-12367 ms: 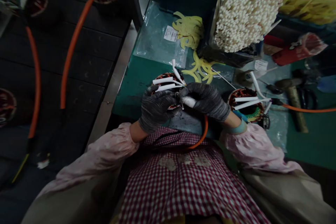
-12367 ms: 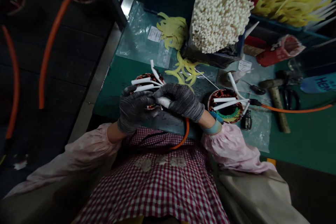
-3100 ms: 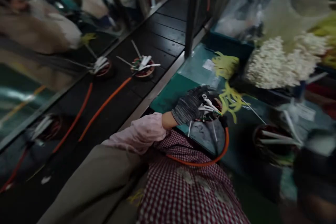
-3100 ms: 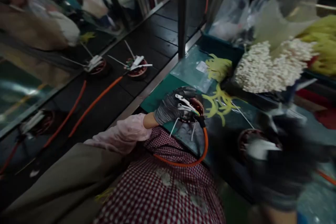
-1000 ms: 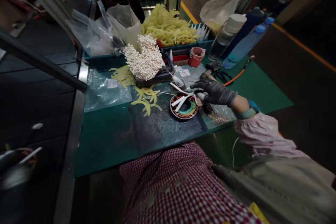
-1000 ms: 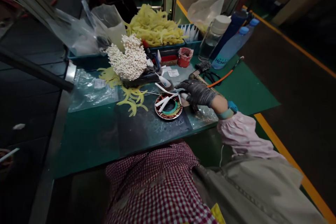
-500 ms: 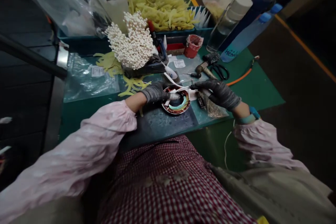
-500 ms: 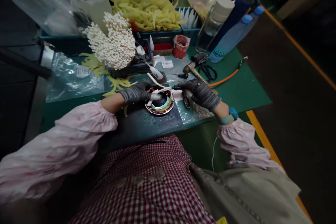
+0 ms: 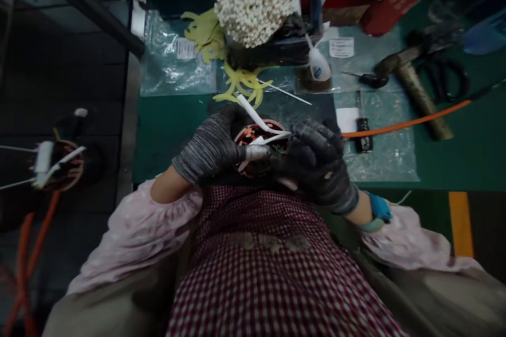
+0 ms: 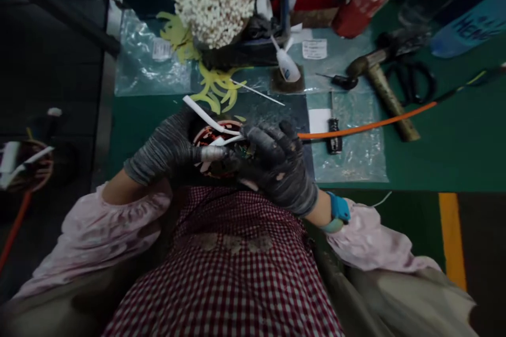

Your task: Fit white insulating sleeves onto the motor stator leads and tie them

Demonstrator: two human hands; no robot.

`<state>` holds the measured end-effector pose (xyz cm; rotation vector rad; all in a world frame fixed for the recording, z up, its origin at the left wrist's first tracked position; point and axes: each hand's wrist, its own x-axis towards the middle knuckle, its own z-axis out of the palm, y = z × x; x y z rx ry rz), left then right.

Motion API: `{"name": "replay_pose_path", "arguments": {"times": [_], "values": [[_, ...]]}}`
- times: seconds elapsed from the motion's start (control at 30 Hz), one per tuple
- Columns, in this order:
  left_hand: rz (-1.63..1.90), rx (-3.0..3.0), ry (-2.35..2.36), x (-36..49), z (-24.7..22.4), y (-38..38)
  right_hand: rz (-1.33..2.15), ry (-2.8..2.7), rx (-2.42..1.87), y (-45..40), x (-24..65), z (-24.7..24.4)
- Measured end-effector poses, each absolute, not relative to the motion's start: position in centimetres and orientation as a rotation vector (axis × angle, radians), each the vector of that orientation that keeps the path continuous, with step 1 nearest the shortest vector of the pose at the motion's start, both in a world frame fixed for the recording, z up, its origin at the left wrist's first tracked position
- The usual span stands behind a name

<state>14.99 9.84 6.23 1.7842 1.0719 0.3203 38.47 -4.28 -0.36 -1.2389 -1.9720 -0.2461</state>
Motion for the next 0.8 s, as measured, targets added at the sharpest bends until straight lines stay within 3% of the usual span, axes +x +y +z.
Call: {"name": "replay_pose_path", "arguments": {"times": [0.23, 0.47, 0.63, 0.8], "values": [[0.405, 1.947, 1.136, 15.2, 6.0, 8.4, -0.094, -1.827, -1.663, -4.4, 34.0, -1.7], [0.443, 1.892, 0.993, 14.0, 5.4, 9.1, -0.214, -1.697, -1.682, -3.3, 31.5, -1.7], [0.47, 1.958, 1.007, 12.6, 4.3, 9.4, 0.103, -1.734, -1.792, -2.8, 31.6, -0.4], [0.491, 2.023, 0.992, 11.7, 3.6, 9.5, 0.342, -1.781, -1.636, -3.5, 33.6, 1.2]]}}
